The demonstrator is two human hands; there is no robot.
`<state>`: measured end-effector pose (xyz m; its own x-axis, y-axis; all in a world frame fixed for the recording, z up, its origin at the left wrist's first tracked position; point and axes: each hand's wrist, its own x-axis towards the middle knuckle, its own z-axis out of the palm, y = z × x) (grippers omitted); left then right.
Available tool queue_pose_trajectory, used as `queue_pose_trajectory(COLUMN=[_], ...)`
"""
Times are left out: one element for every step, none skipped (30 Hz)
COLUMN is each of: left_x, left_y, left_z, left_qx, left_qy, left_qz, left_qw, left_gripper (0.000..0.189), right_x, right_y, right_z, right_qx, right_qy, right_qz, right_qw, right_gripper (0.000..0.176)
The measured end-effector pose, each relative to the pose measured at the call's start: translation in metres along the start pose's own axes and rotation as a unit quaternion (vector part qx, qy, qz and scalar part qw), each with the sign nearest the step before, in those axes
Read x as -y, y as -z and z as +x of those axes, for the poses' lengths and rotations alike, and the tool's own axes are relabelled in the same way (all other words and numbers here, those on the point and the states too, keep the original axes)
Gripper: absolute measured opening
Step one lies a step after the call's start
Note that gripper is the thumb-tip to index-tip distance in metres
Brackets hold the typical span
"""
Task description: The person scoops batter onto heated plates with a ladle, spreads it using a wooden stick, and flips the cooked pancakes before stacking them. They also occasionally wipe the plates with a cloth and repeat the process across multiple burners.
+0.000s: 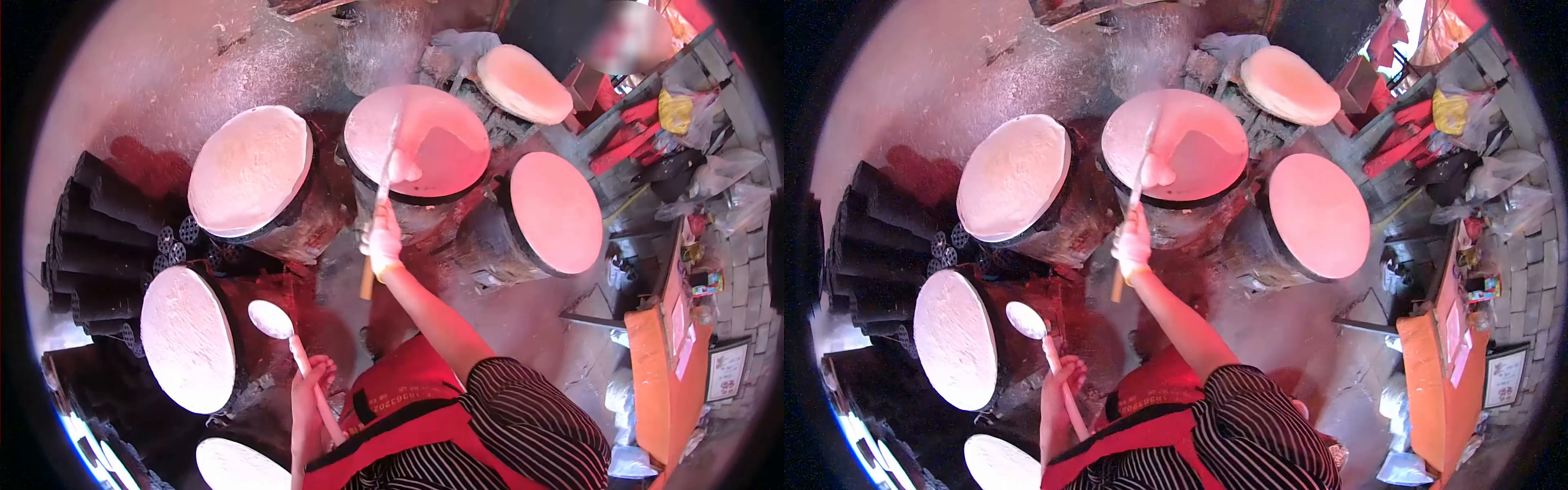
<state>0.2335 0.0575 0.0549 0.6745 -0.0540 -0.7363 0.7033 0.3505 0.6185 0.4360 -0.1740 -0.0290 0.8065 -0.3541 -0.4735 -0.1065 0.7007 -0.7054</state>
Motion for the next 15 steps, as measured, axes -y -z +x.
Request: queue_pose_trajectory(left_x=[0.0,-0.001,-0.004,-0.004,-0.004,-0.003,-0.003,-0.003,-0.003,-0.002,-0.001,-0.002,-0.005,-0.004,-0.003], left_y=[-0.005,-0.009,-0.015,-0.018,-0.02,-0.025,-0.029,-0.034,-0.039,-0.044,-0.05,-0.056,-0.066,-0.071,-0.074], left_z=[0.004,0.007,0.007,0.008,0.01,0.012,0.013,0.013,0.014,0.016,0.018,0.019,0.017,0.018,0.02], left_qx=[0.01,0.019,0.017,0.021,0.026,0.03,0.034,0.038,0.041,0.045,0.049,0.054,0.049,0.052,0.055], left_qy=[-0.003,-0.004,0.0,-0.001,-0.003,-0.005,-0.005,-0.005,-0.005,-0.004,-0.003,-0.001,-0.004,-0.01,-0.015], left_qz=[-0.008,-0.015,-0.006,-0.003,0.001,0.005,0.009,0.015,0.022,0.021,0.021,0.022,0.026,0.032,0.035], left_qw=[1.0,1.0,1.0,1.0,1.0,1.0,0.999,0.999,0.999,0.999,0.999,0.998,0.998,0.998,0.998], left_gripper=[0.021,0.021,0.021,0.021,0.022,0.022,0.023,0.023,0.023,0.023,0.023,0.023,0.024,0.024,0.025], right_x=[0.01,0.021,0.033,0.046,0.053,0.061,0.065,0.068,0.066,0.052,0.042,0.034,0.051,0.052,0.061], right_y=[0.016,0.031,0.043,0.055,0.06,0.061,0.054,0.038,0.02,0.016,0.023,0.034,0.04,0.062,0.087], right_z=[-0.003,-0.008,-0.012,-0.011,-0.008,-0.003,0.002,0.003,0.0,0.003,0.002,0.001,-0.012,-0.008,-0.001], right_qx=[-0.007,-0.016,-0.023,-0.006,-0.022,-0.039,-0.032,-0.026,-0.026,0.012,0.075,0.136,0.155,0.117,0.129], right_qy=[-0.005,-0.012,-0.003,0.007,0.024,0.04,0.033,0.025,0.023,-0.006,-0.012,-0.017,-0.101,-0.079,-0.105], right_qz=[-0.021,-0.042,-0.053,-0.072,-0.071,-0.07,-0.032,0.006,0.047,0.048,-0.041,-0.129,-0.141,-0.159,-0.138], right_qw=[1.0,0.999,0.998,0.997,0.997,0.996,0.998,0.999,0.998,0.999,0.996,0.982,0.973,0.977,0.976], right_gripper=[0.043,0.042,0.041,0.043,0.039,0.035,0.028,0.024,0.02,0.024,0.028,0.034,0.043,0.039,0.039])
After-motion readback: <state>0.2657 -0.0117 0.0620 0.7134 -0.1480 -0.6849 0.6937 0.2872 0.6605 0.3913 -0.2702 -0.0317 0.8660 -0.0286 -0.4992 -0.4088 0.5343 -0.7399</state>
